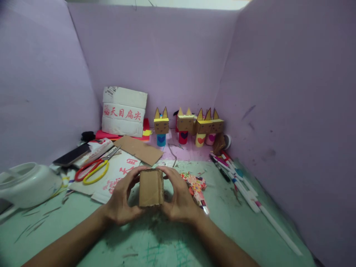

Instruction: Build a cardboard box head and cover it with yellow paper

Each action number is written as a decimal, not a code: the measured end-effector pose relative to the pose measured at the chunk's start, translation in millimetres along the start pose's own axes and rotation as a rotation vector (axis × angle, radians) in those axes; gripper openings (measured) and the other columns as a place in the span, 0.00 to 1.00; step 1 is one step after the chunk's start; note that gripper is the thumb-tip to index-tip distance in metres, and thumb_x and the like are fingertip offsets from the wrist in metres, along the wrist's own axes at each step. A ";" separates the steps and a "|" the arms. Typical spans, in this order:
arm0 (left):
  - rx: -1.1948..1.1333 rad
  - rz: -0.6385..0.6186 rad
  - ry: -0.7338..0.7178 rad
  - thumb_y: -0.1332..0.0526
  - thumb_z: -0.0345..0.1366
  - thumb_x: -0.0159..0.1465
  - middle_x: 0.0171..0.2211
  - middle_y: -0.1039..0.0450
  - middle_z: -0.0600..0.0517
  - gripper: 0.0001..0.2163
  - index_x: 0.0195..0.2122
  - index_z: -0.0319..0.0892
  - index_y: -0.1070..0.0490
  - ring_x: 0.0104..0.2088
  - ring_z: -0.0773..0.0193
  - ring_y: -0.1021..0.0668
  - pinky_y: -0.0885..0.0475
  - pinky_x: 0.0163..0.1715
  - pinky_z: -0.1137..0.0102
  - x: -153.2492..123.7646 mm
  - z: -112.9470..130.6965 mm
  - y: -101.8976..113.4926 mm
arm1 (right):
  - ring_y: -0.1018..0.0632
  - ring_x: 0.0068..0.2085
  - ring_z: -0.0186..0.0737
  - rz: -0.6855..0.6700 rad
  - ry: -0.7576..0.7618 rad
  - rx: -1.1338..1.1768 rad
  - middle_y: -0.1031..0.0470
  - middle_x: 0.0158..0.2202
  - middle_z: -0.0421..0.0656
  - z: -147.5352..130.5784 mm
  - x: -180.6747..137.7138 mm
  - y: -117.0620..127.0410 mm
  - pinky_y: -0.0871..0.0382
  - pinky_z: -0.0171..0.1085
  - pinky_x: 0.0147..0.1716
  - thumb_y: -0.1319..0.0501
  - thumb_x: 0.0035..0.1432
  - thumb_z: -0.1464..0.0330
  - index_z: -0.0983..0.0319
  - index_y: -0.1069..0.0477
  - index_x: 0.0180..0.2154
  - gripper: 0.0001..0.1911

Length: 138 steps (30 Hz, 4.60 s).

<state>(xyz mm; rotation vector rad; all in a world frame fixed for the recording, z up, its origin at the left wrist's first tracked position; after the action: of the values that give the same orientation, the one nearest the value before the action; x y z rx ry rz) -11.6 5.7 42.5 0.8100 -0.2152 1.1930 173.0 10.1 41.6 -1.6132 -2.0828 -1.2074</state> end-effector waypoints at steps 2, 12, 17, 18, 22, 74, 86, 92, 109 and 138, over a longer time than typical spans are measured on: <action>-0.005 0.004 0.003 0.31 0.29 0.47 0.52 0.33 0.44 0.37 0.57 0.45 0.45 0.51 0.49 0.26 0.31 0.54 0.58 0.1 1.5 -0.6 | 0.27 0.52 0.52 -0.007 0.000 -0.009 0.30 0.53 0.50 -1.0 0.0 0.0 0.30 0.47 0.49 0.35 0.46 0.69 0.57 0.41 0.57 0.34; -0.331 0.012 0.241 0.30 0.40 0.50 0.63 0.44 0.39 0.41 0.63 0.42 0.48 0.61 0.43 0.35 0.35 0.57 0.57 10.7 -8.1 -9.8 | 0.29 0.55 0.57 0.052 -0.179 0.170 0.32 0.56 0.53 17.6 2.8 -4.7 0.30 0.51 0.50 0.31 0.44 0.56 0.59 0.41 0.58 0.41; -0.314 0.038 0.233 0.31 0.37 0.49 0.60 0.40 0.39 0.39 0.61 0.41 0.46 0.58 0.44 0.32 0.34 0.56 0.57 9.8 -7.9 -8.4 | 0.35 0.61 0.58 -0.012 -0.165 0.192 0.40 0.63 0.52 15.1 -2.4 -4.5 0.36 0.53 0.56 0.35 0.49 0.57 0.58 0.46 0.63 0.42; -0.309 0.035 0.235 0.32 0.36 0.49 0.60 0.40 0.39 0.39 0.61 0.41 0.47 0.57 0.44 0.31 0.33 0.56 0.57 9.8 -7.6 -8.4 | 0.36 0.62 0.58 -0.020 -0.167 0.194 0.41 0.64 0.52 15.0 -3.4 -4.2 0.37 0.53 0.57 0.35 0.50 0.57 0.58 0.47 0.63 0.42; -0.296 0.007 0.252 0.32 0.35 0.48 0.60 0.40 0.41 0.39 0.61 0.43 0.48 0.57 0.46 0.31 0.32 0.55 0.57 9.1 -7.3 -9.6 | 0.37 0.62 0.58 -0.023 -0.197 0.225 0.41 0.64 0.52 16.0 -5.2 -5.2 0.40 0.53 0.58 0.36 0.47 0.62 0.59 0.48 0.63 0.42; -0.380 0.122 0.162 0.32 0.29 0.46 0.54 0.36 0.47 0.36 0.56 0.48 0.42 0.54 0.50 0.29 0.30 0.51 0.60 2.9 -7.2 -12.0 | 0.33 0.60 0.56 -0.047 -0.142 0.239 0.35 0.60 0.51 10.8 -0.4 -2.6 0.38 0.51 0.56 0.32 0.49 0.56 0.57 0.45 0.61 0.42; -0.134 0.133 0.151 0.30 0.37 0.49 0.59 0.42 0.36 0.42 0.62 0.40 0.50 0.57 0.44 0.32 0.32 0.55 0.55 5.3 -9.8 -6.7 | 0.29 0.57 0.55 -0.012 -0.181 0.090 0.33 0.60 0.52 4.8 1.1 10.6 0.33 0.50 0.53 0.34 0.51 0.54 0.58 0.43 0.61 0.40; 0.053 0.232 0.047 0.33 0.32 0.49 0.58 0.41 0.39 0.38 0.61 0.41 0.48 0.58 0.44 0.33 0.36 0.58 0.50 4.6 -22.3 3.7 | 0.21 0.28 0.54 0.061 -0.795 -0.744 0.20 0.26 0.48 -2.9 -29.5 74.1 0.35 0.42 0.22 0.39 0.48 0.46 0.58 0.24 0.26 0.23; 0.079 0.226 0.071 0.32 0.33 0.49 0.56 0.38 0.39 0.39 0.61 0.41 0.47 0.57 0.44 0.32 0.35 0.57 0.51 3.8 -33.4 4.7 | 0.36 0.14 0.34 0.190 -0.715 0.244 0.35 0.17 0.36 15.4 -60.1 37.4 0.42 0.33 0.12 0.41 0.54 0.50 0.60 0.29 0.37 0.20; 0.429 0.246 -0.166 0.36 0.29 0.49 0.56 0.39 0.38 0.39 0.62 0.41 0.50 0.57 0.44 0.33 0.35 0.56 0.48 9.0 -19.1 9.3 | 0.19 0.34 0.50 0.115 -0.424 -0.058 0.19 0.33 0.45 12.5 -74.1 30.6 0.25 0.42 0.34 0.40 0.59 0.61 0.57 0.24 0.38 0.10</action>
<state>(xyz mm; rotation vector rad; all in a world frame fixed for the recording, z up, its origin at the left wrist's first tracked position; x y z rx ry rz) -21.3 26.1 38.1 1.2890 -0.2010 1.4279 230.4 -30.3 1.0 -2.1372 -2.1634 -0.9604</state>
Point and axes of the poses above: each hand's wrist, its own x-axis towards the middle knuckle, its own y-axis out of the back of the hand, z = x × y, the point moved 2 cm from there along x, towards the middle knuckle
